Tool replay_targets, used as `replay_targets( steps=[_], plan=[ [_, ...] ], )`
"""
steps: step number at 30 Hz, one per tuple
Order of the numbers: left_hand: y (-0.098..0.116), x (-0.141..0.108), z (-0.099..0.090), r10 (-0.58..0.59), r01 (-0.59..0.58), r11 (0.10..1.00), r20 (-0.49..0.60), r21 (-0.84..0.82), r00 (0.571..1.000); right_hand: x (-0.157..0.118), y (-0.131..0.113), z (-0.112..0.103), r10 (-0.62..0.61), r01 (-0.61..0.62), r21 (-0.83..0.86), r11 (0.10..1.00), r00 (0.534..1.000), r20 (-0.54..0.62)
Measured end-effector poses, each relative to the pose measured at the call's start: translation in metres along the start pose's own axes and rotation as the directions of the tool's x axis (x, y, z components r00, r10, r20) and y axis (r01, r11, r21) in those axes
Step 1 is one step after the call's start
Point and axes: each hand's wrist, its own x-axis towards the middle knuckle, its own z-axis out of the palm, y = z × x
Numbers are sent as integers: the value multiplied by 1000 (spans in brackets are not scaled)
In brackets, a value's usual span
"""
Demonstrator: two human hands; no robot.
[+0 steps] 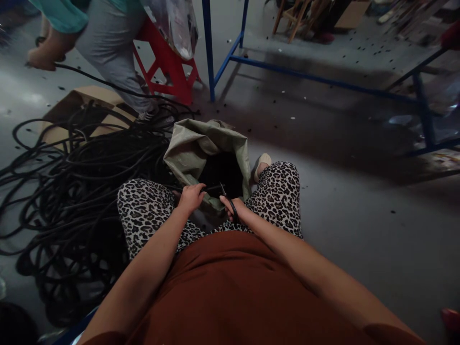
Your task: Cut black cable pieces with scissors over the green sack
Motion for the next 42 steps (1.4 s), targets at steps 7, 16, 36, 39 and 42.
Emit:
replay_targets(
  steps=[7,16,36,39,42],
  plan=[
    [1,-1,-2,9,-11,997,32,76,999,-3,-1,-1,16,-17,-26,1000,999,-34],
    [-1,-2,-1,-12,8,995,44,99,999,-5,-2,0,24,-31,-128,991,998,-51],
    [5,-2,-2,9,-9,1000,-19,24,1000,-14,-14,2,108,-111,42,993,990,86],
    [5,-2,-2,18,-18,1000,-10,16,1000,-12,-12,2,101,-104,39,994,992,81],
    [4,-2,-3,31,-31,1000,-4,5,1000,-6,-9,2,107,-108,13,994,992,71]
  ],
)
